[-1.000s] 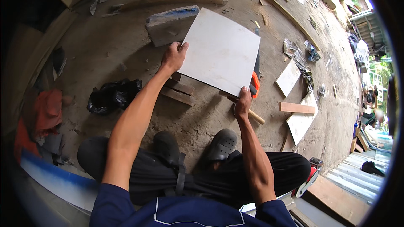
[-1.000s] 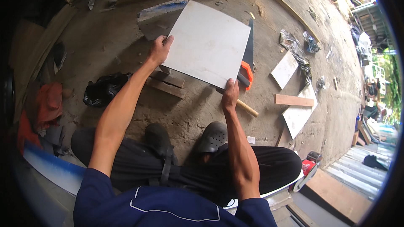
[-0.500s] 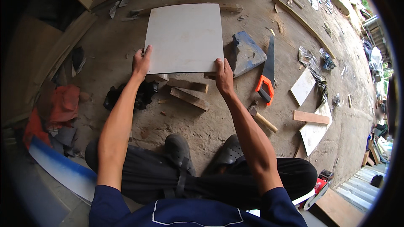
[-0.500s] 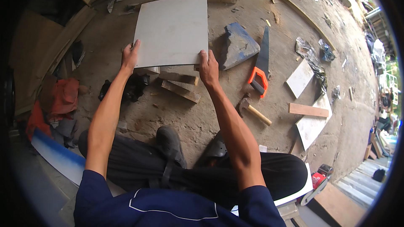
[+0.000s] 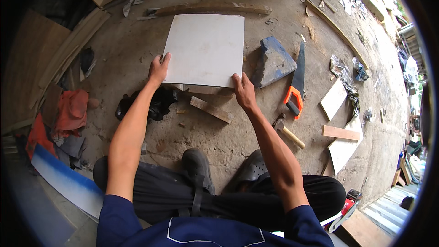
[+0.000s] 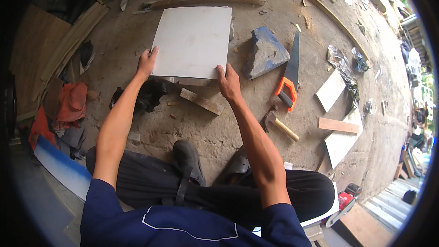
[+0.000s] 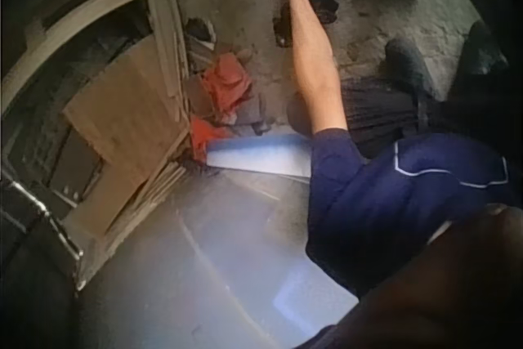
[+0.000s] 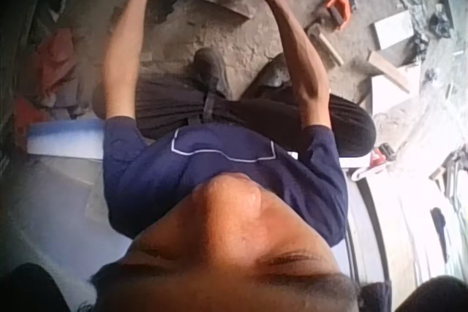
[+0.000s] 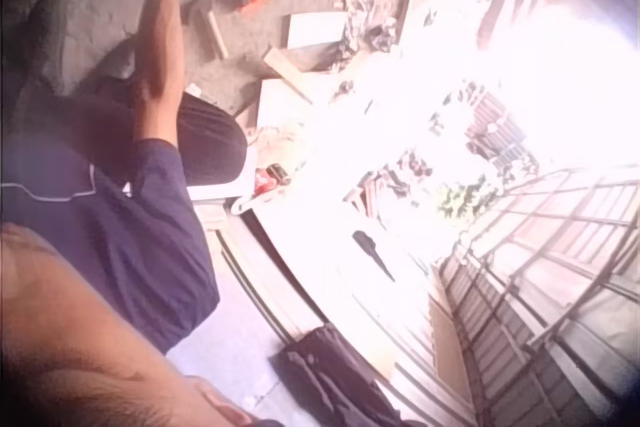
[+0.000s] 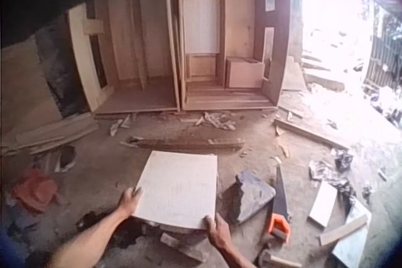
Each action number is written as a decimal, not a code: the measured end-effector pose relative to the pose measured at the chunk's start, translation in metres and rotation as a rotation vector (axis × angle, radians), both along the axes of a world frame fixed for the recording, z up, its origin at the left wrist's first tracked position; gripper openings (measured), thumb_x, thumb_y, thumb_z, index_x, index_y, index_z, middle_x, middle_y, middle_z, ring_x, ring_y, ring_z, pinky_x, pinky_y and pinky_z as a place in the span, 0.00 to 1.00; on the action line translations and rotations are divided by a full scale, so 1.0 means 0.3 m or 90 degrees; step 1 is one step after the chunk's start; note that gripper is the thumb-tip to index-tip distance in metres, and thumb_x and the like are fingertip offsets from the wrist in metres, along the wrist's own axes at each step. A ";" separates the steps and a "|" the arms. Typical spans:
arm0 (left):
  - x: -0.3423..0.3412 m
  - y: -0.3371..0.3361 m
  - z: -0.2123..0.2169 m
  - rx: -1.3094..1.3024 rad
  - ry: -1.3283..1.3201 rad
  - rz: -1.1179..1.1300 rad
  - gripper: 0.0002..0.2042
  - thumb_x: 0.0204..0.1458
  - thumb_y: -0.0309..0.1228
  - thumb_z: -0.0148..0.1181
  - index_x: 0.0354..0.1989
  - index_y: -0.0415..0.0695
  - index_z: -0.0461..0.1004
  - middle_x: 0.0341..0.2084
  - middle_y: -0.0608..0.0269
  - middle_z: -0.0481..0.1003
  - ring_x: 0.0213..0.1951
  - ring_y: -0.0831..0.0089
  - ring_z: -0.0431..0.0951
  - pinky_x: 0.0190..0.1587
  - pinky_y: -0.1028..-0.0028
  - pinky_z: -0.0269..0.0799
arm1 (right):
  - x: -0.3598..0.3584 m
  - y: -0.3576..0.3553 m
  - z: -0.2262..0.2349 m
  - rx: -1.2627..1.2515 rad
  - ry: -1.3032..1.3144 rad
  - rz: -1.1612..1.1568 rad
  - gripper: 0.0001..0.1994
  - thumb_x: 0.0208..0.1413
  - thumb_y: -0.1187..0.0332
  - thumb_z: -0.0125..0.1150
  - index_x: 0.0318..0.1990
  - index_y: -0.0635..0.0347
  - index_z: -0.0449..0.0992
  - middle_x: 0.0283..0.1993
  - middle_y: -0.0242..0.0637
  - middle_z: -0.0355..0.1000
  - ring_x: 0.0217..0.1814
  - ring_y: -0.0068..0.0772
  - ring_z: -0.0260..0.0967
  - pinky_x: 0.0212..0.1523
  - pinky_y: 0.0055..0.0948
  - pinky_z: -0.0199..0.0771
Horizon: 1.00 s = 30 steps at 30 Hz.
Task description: The person sits on the floor and uses a hammer to drive nails into a white rectangular board that is resting on small wooden blocks. The person repeatedly positions the board, hammers nails, and adjusts the board's position throughout the clip.
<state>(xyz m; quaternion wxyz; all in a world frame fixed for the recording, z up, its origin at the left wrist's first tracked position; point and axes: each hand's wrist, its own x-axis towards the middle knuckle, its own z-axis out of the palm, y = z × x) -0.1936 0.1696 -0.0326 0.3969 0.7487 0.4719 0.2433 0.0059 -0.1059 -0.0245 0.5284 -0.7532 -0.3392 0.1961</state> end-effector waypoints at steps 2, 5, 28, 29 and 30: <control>0.018 -0.015 -0.003 -0.007 0.002 -0.011 0.33 0.55 0.56 0.55 0.44 0.28 0.73 0.36 0.42 0.78 0.43 0.57 0.78 0.45 0.65 0.71 | 0.022 -0.016 -0.022 -0.027 0.015 0.002 0.23 0.64 0.52 0.47 0.36 0.70 0.68 0.33 0.58 0.69 0.36 0.56 0.68 0.42 0.43 0.67; 0.012 -0.004 -0.002 0.025 0.074 0.001 0.33 0.56 0.55 0.53 0.48 0.29 0.70 0.38 0.39 0.77 0.45 0.51 0.77 0.46 0.62 0.70 | 0.041 -0.032 -0.016 -0.047 0.137 0.042 0.24 0.64 0.50 0.48 0.39 0.69 0.70 0.36 0.53 0.71 0.37 0.48 0.69 0.45 0.40 0.68; 0.053 -0.504 -0.053 0.668 -0.047 -0.763 0.19 0.53 0.38 0.62 0.51 0.44 0.71 0.46 0.59 0.72 0.48 0.59 0.71 0.53 0.59 0.64 | 0.112 -0.124 -0.023 -0.068 -0.017 0.202 0.32 0.46 0.67 0.73 0.57 0.59 0.62 0.51 0.48 0.72 0.54 0.42 0.71 0.52 0.35 0.71; 0.065 -0.531 -0.064 0.584 0.010 -0.741 0.18 0.53 0.37 0.61 0.50 0.44 0.71 0.47 0.59 0.71 0.50 0.60 0.70 0.54 0.60 0.63 | 0.113 -0.128 -0.024 -0.076 -0.010 0.195 0.31 0.46 0.67 0.73 0.56 0.59 0.63 0.49 0.48 0.73 0.53 0.41 0.72 0.50 0.35 0.72; 0.088 -0.565 -0.079 0.499 0.065 -0.718 0.17 0.53 0.36 0.60 0.49 0.44 0.71 0.47 0.59 0.70 0.51 0.61 0.69 0.54 0.61 0.62 | 0.116 -0.133 -0.025 -0.087 -0.006 0.198 0.30 0.46 0.67 0.73 0.55 0.59 0.63 0.48 0.47 0.73 0.51 0.41 0.73 0.49 0.36 0.72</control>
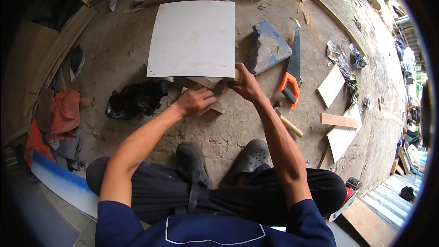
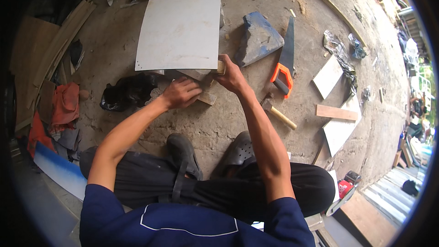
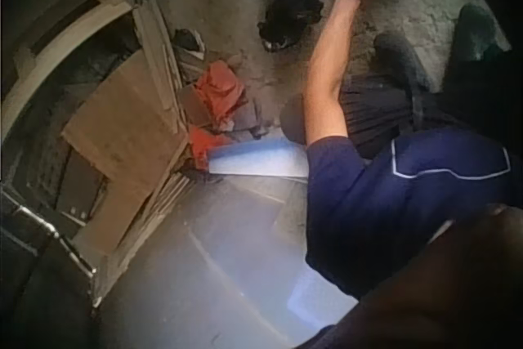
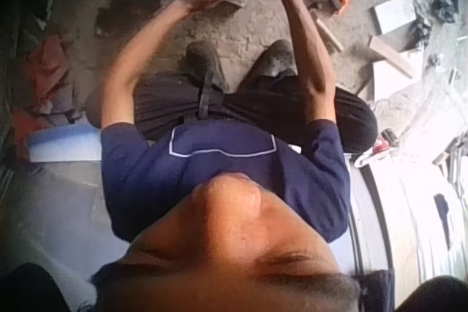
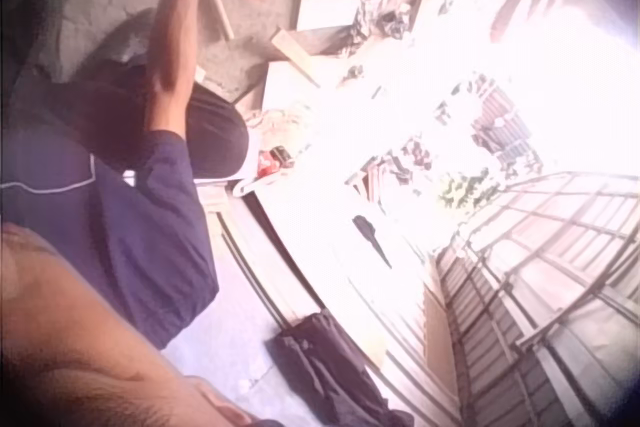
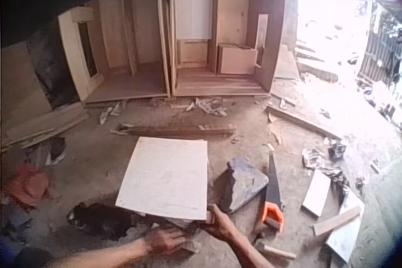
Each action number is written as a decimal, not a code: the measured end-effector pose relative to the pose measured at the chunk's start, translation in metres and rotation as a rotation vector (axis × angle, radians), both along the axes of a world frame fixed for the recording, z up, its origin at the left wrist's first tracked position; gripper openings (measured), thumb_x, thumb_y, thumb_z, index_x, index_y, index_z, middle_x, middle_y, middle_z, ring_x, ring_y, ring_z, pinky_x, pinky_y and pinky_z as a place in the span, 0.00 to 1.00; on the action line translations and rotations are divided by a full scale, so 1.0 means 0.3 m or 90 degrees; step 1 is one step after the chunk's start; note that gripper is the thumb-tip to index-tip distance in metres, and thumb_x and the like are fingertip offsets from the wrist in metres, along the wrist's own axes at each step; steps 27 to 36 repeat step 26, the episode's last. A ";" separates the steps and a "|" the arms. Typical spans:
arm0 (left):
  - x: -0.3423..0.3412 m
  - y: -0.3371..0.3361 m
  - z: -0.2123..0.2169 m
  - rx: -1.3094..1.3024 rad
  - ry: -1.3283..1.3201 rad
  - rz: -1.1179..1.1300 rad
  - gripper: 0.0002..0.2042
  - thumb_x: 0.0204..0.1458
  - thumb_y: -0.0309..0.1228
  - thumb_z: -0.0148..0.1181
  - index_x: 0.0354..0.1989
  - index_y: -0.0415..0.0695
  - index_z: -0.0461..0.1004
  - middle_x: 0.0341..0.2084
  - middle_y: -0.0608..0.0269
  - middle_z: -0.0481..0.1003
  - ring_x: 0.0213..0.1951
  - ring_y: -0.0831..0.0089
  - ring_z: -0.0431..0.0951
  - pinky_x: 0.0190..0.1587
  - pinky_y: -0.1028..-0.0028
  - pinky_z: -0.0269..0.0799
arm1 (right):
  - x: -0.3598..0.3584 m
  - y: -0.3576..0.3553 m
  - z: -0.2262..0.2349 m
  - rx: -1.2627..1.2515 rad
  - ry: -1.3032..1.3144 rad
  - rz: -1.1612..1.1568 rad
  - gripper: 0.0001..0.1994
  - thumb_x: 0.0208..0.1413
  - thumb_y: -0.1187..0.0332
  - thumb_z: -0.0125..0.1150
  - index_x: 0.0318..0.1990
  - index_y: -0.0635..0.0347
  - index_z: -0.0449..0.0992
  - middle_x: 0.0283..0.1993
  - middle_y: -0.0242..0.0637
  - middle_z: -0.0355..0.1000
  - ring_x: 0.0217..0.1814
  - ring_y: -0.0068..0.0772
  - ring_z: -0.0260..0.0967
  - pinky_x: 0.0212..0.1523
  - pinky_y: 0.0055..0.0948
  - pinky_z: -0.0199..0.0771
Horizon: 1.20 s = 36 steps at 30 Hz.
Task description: The person sits on the floor and uses a hammer to drive nails into a white rectangular board that is resting on small wooden blocks. The person repeatedly positions the board, hammers nails, and adjusts the board's position throughout the clip.
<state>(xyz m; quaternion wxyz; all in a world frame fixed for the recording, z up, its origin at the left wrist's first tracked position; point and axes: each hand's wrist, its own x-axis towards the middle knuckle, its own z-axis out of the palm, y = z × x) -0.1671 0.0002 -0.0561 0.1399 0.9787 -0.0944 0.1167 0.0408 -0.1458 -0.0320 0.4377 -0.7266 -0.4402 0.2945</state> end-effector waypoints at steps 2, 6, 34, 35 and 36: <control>0.058 -0.042 -0.046 -0.036 0.062 0.159 0.21 0.50 0.37 0.63 0.51 0.44 0.71 0.52 0.57 0.67 0.57 0.60 0.65 0.58 0.59 0.59 | -0.001 0.001 0.008 -0.020 0.007 0.013 0.29 0.45 0.66 0.74 0.53 0.59 0.64 0.45 0.46 0.74 0.49 0.41 0.73 0.48 0.36 0.72; 0.115 -0.044 -0.141 0.026 0.106 0.304 0.29 0.46 0.43 0.66 0.57 0.47 0.68 0.53 0.54 0.67 0.58 0.58 0.64 0.59 0.54 0.57 | -0.012 0.009 0.028 -0.009 0.020 0.028 0.28 0.45 0.70 0.71 0.53 0.62 0.64 0.45 0.54 0.74 0.51 0.53 0.73 0.47 0.41 0.72; 0.028 -0.043 -0.063 -0.249 0.203 0.349 0.27 0.45 0.52 0.67 0.50 0.47 0.75 0.47 0.50 0.70 0.54 0.62 0.69 0.54 0.57 0.63 | -0.003 0.036 -0.051 0.043 0.015 0.051 0.32 0.47 0.59 0.73 0.58 0.58 0.66 0.55 0.45 0.71 0.58 0.43 0.68 0.57 0.37 0.66; 0.028 -0.043 -0.063 -0.249 0.203 0.349 0.27 0.45 0.52 0.67 0.50 0.47 0.75 0.47 0.50 0.70 0.54 0.62 0.69 0.54 0.57 0.63 | -0.003 0.036 -0.051 0.043 0.015 0.051 0.32 0.47 0.59 0.73 0.58 0.58 0.66 0.55 0.45 0.71 0.58 0.43 0.68 0.57 0.37 0.66; 0.028 -0.043 -0.063 -0.249 0.203 0.349 0.27 0.45 0.52 0.67 0.50 0.47 0.75 0.47 0.50 0.70 0.54 0.62 0.69 0.54 0.57 0.63 | -0.003 0.036 -0.051 0.043 0.015 0.051 0.32 0.47 0.59 0.73 0.58 0.58 0.66 0.55 0.45 0.71 0.58 0.43 0.68 0.57 0.37 0.66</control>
